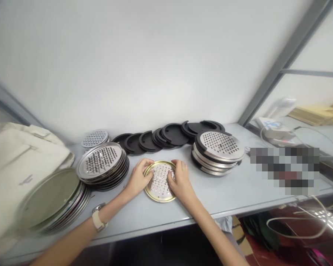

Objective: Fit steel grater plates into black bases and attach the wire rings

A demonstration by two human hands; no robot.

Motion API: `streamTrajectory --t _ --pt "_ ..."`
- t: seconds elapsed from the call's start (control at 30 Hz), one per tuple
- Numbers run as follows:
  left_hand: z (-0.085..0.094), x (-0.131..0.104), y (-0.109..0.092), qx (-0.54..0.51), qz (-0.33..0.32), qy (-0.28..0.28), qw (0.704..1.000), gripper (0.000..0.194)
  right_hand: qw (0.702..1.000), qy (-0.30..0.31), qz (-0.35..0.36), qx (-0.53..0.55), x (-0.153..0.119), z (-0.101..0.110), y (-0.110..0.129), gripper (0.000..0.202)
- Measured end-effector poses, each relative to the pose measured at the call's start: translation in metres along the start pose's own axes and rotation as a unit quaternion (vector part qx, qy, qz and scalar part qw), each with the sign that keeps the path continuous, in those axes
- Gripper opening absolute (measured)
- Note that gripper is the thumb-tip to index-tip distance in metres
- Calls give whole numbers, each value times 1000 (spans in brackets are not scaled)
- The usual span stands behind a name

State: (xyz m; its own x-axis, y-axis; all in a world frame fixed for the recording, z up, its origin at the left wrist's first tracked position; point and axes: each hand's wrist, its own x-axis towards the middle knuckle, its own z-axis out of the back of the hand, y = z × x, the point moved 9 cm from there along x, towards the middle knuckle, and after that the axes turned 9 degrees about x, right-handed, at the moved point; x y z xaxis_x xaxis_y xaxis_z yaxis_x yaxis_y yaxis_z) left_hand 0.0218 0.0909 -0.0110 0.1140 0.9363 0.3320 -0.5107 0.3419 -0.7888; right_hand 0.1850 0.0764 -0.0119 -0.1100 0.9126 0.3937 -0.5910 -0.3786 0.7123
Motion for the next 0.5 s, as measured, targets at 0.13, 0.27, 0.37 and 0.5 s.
streamTrajectory --t 0.13,0.27,0.37,0.5 --pt "2 -1 -12 55 -24 5 998 35 1000 -4 1 -5 0 0 0 23" --pt "3 -1 -15 63 -29 8 998 38 1000 -5 4 -9 0 -1 0 23" --pt "3 -2 -14 61 -26 8 998 38 1000 -7 2 -12 0 -1 0 21" --pt "3 -2 -14 66 -29 6 997 38 1000 -16 3 1 0 1 2 17"
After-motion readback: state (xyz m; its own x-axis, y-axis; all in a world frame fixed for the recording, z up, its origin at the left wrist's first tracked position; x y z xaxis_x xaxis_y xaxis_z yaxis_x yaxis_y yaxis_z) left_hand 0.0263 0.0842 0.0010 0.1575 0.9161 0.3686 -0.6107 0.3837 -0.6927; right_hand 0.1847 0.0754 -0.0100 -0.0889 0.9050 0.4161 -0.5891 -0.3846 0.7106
